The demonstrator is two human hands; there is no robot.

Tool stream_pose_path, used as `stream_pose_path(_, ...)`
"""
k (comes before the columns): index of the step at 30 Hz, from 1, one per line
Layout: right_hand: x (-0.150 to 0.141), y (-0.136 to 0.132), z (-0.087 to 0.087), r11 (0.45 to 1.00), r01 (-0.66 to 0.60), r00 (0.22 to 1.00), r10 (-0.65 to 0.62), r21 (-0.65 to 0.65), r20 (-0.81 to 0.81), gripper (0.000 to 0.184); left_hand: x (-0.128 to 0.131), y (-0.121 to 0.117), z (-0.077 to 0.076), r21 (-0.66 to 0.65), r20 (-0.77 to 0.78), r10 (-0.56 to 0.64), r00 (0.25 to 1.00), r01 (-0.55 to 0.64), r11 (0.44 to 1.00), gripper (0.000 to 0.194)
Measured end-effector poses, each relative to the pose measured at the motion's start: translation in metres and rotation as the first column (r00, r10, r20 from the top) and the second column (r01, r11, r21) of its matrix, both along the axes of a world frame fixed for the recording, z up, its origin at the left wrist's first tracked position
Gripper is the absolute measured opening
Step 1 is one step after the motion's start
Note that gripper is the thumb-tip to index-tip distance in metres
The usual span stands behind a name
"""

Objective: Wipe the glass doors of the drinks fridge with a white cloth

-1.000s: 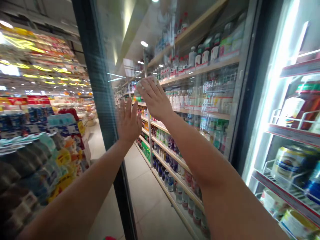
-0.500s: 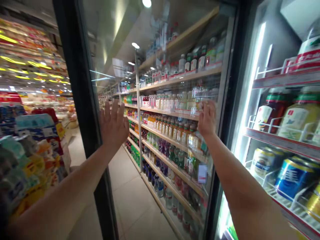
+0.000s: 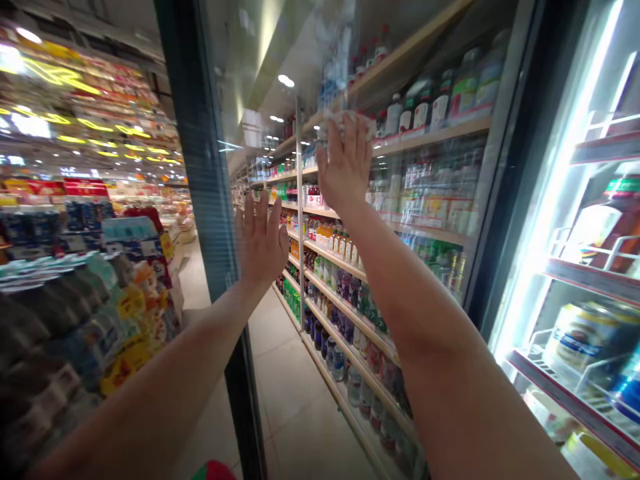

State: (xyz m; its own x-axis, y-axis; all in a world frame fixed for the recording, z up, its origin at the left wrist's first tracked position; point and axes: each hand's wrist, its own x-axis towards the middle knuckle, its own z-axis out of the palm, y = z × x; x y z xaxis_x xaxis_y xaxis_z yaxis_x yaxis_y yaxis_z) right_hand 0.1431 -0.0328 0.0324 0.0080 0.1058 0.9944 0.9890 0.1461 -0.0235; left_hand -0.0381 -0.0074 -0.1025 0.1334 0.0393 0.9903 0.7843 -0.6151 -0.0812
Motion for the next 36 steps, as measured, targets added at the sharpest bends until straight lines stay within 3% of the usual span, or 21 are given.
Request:
stream_pose_path(5,-0.045,-0.001,-0.039,0.996,-0.045,0.970,0.061,-0.074,0.235,0.052,0.000,0.002,0.000,-0.005,-0.007,-0.003,1.000,0.003,1.000,0.055)
stream_pose_path(10,-0.029,-0.006,-0.090,0.996,-0.061,0.937,0.080,-0.066,0.340,0.051,-0.001,0.004,0.000,-0.019,-0.017,-0.018,1.000,0.018,1.000,0.056)
stream_pose_path(14,0.015,-0.017,-0.126,0.993,-0.042,0.928,0.080,-0.111,0.363,0.051,-0.002,0.005,0.000,-0.019,-0.017,-0.023,1.000,0.022,1.000,0.057)
stream_pose_path(17,0.066,-0.028,-0.162,0.992,-0.034,0.948,0.070,-0.121,0.311,0.052,-0.002,0.005,0.000,-0.042,-0.010,-0.032,0.999,0.032,0.999,0.056)
stream_pose_path(23,0.183,-0.058,-0.261,0.993,0.063,0.995,-0.055,-0.097,0.077,0.053,0.000,0.003,0.000,-0.025,-0.012,-0.001,1.000,0.000,1.000,0.054)
stream_pose_path(26,0.212,-0.064,-0.291,0.997,0.067,0.994,-0.070,-0.031,-0.088,0.056,0.000,0.001,-0.001,-0.025,0.000,0.009,1.000,-0.009,1.000,0.056)
stream_pose_path(28,0.210,-0.061,-0.293,0.996,0.079,0.974,-0.067,0.048,-0.217,0.059,0.001,0.000,-0.001,-0.026,0.007,0.014,1.000,-0.014,1.000,0.057)
stream_pose_path(30,0.193,-0.052,-0.281,0.989,0.096,0.954,-0.059,0.113,-0.294,0.061,0.001,0.000,-0.002,-0.018,0.004,0.028,1.000,-0.028,0.999,0.057)
stream_pose_path(33,0.148,-0.037,-0.247,0.986,0.103,0.941,-0.052,0.135,-0.334,0.062,0.001,0.000,-0.002,-0.010,-0.003,0.041,0.999,-0.041,0.999,0.056)
stream_pose_path(36,0.093,-0.023,-0.201,0.993,0.069,0.958,-0.040,0.093,-0.282,0.060,0.000,0.001,-0.002,-0.022,-0.001,0.025,1.000,-0.026,0.999,0.057)
